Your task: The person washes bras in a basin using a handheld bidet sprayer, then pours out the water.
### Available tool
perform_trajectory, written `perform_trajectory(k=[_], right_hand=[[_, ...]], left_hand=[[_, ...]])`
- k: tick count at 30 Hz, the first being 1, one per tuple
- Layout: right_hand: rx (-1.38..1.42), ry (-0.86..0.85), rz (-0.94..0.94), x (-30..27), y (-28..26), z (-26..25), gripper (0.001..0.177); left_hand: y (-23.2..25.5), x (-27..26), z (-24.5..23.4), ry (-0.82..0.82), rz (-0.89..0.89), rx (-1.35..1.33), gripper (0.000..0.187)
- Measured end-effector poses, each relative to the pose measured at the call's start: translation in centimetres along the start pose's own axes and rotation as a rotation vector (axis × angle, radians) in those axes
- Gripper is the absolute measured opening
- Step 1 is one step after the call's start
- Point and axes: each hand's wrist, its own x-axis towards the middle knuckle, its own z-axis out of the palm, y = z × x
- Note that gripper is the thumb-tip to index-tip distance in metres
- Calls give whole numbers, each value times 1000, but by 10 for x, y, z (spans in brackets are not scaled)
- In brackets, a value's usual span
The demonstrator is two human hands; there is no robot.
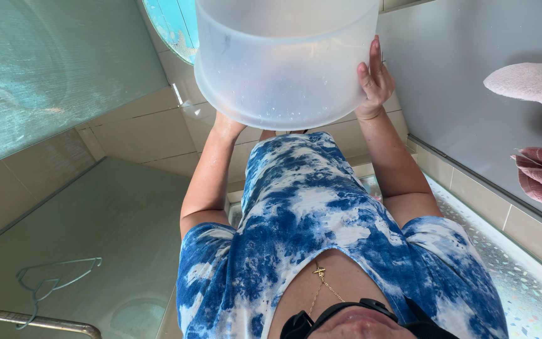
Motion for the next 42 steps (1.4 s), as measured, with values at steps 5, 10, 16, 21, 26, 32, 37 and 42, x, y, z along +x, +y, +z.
perform_trajectory(k=[5,10,16,21,26,32,37,42], right_hand=[[29,11,117,11,-9,10,49],[67,47,231,8,-9,27,58],[256,-52,801,-40,36,55,31],[588,-86,1115,-26,26,78,56],[604,-208,1414,-30,27,134,48],[516,-365,1575,-72,44,226,30],[342,-429,1501,-65,25,283,29],[493,-447,1522,-59,19,327,48]], left_hand=[[12,-7,-7,-67,60,426,34],[41,-16,-25,111,152,579,32],[64,-34,-61,307,153,522,34],[84,-53,-97,493,181,483,41],[123,-68,-121,601,239,435,44],[171,-67,-150,741,327,436,52],[178,-51,-170,849,403,482,57],[149,-17,-187,890,393,489,52]])
